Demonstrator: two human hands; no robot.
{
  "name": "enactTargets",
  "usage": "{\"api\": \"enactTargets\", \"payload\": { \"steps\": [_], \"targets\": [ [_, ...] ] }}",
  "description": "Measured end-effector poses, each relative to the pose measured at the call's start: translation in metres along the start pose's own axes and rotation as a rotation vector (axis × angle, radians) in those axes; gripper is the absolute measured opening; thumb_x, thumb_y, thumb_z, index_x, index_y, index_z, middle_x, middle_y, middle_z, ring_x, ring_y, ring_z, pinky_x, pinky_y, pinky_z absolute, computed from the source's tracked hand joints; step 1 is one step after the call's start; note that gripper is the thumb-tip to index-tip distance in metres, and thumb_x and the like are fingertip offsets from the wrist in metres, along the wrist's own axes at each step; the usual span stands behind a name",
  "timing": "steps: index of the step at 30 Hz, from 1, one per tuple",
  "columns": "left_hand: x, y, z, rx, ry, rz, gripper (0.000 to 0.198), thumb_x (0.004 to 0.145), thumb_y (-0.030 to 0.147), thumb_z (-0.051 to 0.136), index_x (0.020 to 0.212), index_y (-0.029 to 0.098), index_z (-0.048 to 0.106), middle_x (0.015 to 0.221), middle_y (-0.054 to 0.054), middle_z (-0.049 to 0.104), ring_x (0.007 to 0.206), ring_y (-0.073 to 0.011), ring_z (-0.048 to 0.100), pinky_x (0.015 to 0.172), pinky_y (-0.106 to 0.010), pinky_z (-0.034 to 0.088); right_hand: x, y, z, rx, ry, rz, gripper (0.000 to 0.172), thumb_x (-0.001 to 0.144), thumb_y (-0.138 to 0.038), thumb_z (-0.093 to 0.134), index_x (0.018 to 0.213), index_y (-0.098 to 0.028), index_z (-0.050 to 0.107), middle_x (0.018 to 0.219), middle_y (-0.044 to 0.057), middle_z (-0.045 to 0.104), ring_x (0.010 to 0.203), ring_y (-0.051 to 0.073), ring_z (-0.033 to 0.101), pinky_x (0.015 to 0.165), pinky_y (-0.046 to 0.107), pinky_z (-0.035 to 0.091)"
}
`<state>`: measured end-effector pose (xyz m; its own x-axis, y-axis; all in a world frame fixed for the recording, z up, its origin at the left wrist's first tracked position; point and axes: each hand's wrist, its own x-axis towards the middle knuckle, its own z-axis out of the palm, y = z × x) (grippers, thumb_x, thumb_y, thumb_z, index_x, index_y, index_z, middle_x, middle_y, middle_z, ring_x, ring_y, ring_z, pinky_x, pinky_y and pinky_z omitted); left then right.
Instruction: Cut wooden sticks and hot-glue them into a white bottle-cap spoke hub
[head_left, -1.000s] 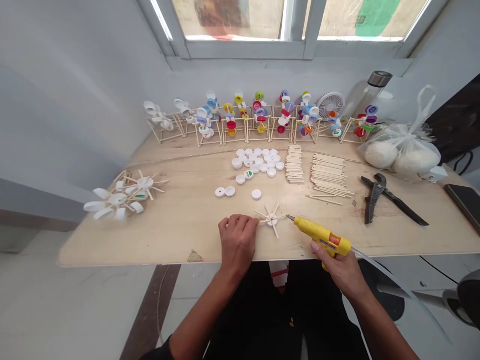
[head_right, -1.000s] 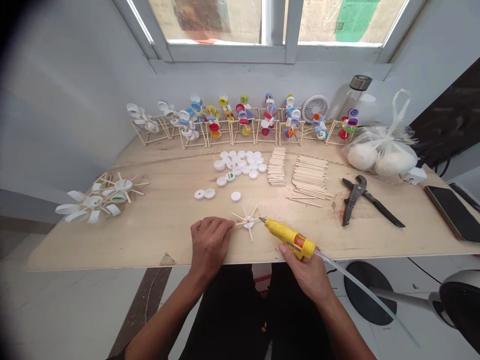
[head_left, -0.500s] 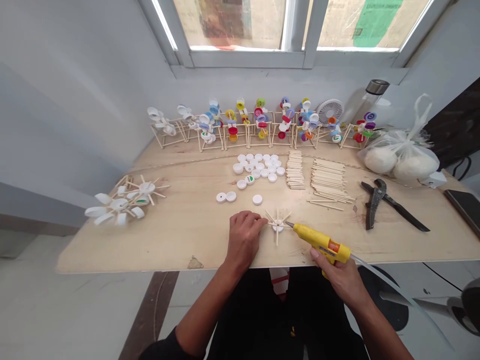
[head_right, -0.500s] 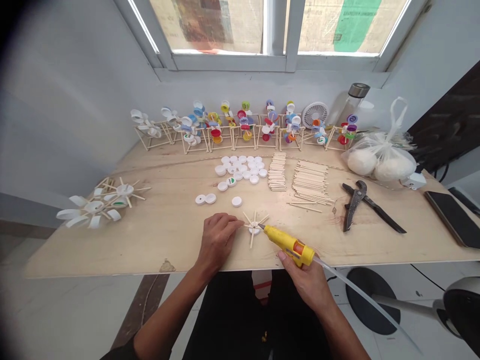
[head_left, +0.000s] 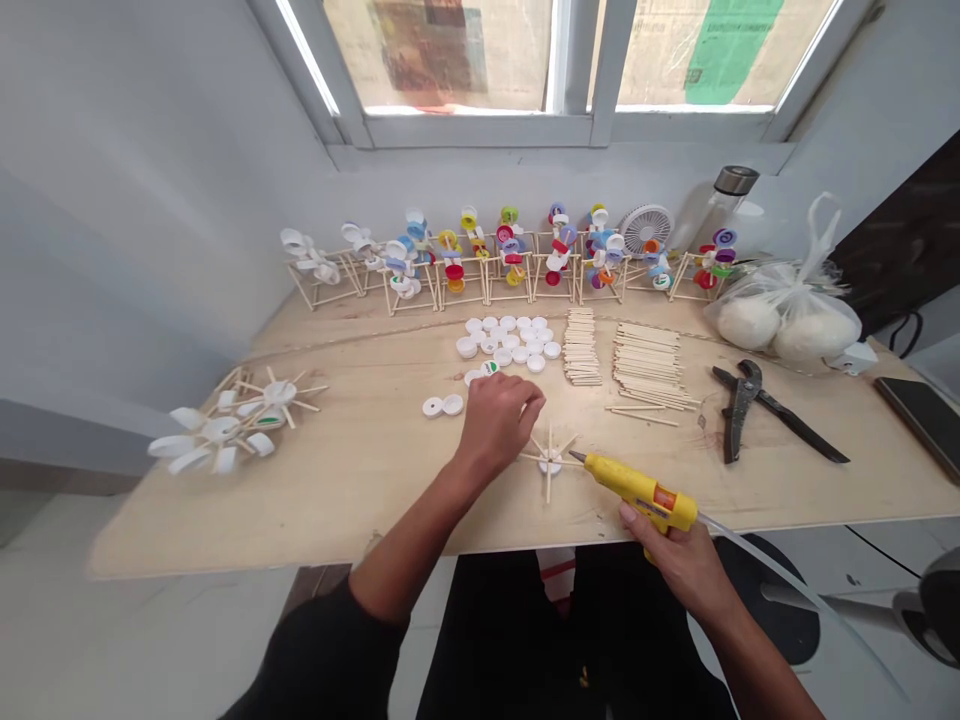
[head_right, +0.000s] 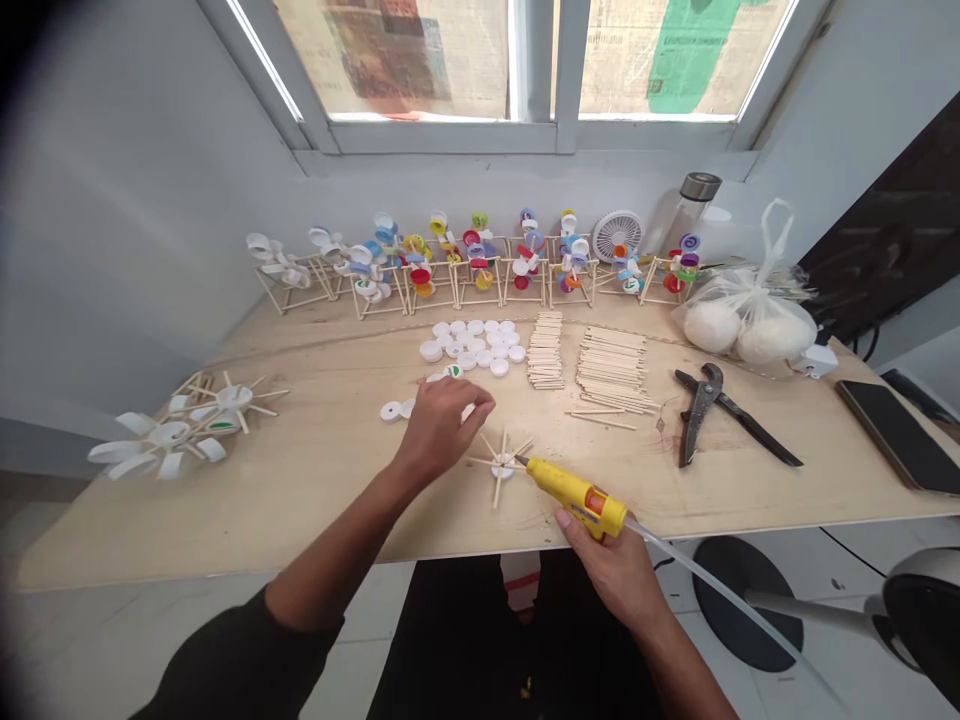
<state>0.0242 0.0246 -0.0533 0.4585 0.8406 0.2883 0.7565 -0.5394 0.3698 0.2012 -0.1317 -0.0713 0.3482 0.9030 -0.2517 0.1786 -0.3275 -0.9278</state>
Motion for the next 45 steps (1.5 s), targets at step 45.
{"api": "enactTargets", "payload": {
  "steps": [45],
  "targets": [
    [-0.065,-0.025,-0.001,0.211,-0.171,-0.118,0.018,0.086,0.021,0.049,0.087,0.022,0.067,0.083,-0.005,0.064,0.078,-0.0202,0.057,0.068,-0.032,0.037,0.005,0.006,-0.003,-0.033,-0.06,-0.043,0.045,0.073,-0.053,0.064,0.099,-0.017,0.07,0.098,0.008,0.071,0.091,0.025,0.065,0.083,0.035,0.053]
  ]
}}
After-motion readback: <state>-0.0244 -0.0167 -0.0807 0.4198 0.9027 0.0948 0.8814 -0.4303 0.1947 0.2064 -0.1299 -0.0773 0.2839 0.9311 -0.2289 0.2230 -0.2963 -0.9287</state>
